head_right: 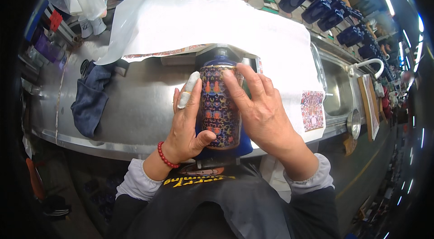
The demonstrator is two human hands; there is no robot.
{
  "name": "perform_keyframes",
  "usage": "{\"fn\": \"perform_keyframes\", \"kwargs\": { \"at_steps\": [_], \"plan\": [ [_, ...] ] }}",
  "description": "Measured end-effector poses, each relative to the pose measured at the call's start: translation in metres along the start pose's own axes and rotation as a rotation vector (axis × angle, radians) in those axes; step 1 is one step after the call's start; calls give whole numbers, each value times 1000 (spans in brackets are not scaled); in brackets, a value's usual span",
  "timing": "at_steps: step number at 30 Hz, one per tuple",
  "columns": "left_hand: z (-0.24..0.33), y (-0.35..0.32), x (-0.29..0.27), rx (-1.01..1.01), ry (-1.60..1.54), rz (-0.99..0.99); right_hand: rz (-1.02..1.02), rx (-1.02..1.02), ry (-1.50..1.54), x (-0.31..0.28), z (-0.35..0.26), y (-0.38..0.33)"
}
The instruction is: The person holds a decorated ceramic vase and scrubs its surface with a green sponge. The person rotates the vase to clean different sides, then places it on a tray with other similar vases and picks up a plain blue vase to continue the task.
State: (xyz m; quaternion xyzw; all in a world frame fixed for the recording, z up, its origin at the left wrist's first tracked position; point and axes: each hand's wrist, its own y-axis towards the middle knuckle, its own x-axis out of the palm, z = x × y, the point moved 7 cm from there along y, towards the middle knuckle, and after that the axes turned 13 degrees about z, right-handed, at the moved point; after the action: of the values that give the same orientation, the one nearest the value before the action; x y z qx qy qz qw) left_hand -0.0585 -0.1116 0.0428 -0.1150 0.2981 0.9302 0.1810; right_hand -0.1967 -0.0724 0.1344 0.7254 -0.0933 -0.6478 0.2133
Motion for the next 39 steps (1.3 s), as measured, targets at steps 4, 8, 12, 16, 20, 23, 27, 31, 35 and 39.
{"fn": "perform_keyframes", "kwargs": {
  "at_steps": [4, 8, 12, 16, 20, 23, 27, 31, 35, 39],
  "plan": [
    [2, 3, 3, 33, 54, -8, -36, -3, -21, 4, 3, 4],
    [4, 3, 3, 46, 70, -21, -49, 3, -22, 4, 1, 6],
    [6, 4, 3, 67, 82, 6, -51, 4, -16, 4, 0, 8],
    [5, 3, 4, 69, 72, 17, -46, 16, -10, 4, 0, 8],
    [5, 3, 5, 83, 84, 18, -56, 5, -20, 2, -2, 2],
    [7, 4, 6, 95, 106, 24, -75, -21, -54, 2, -5, -2],
    [8, 5, 7, 96, 117, 21, -71, -23, -40, 3, -6, -2],
    [9, 5, 7, 101, 128, 24, -64, -20, -41, 3, -6, -1],
    [8, 4, 8, 97, 130, 12, -72, -37, -56, 1, -11, -6],
    [9, 4, 8, 117, 140, 39, -111, -34, -81, 2, -16, -11]
  ]
}}
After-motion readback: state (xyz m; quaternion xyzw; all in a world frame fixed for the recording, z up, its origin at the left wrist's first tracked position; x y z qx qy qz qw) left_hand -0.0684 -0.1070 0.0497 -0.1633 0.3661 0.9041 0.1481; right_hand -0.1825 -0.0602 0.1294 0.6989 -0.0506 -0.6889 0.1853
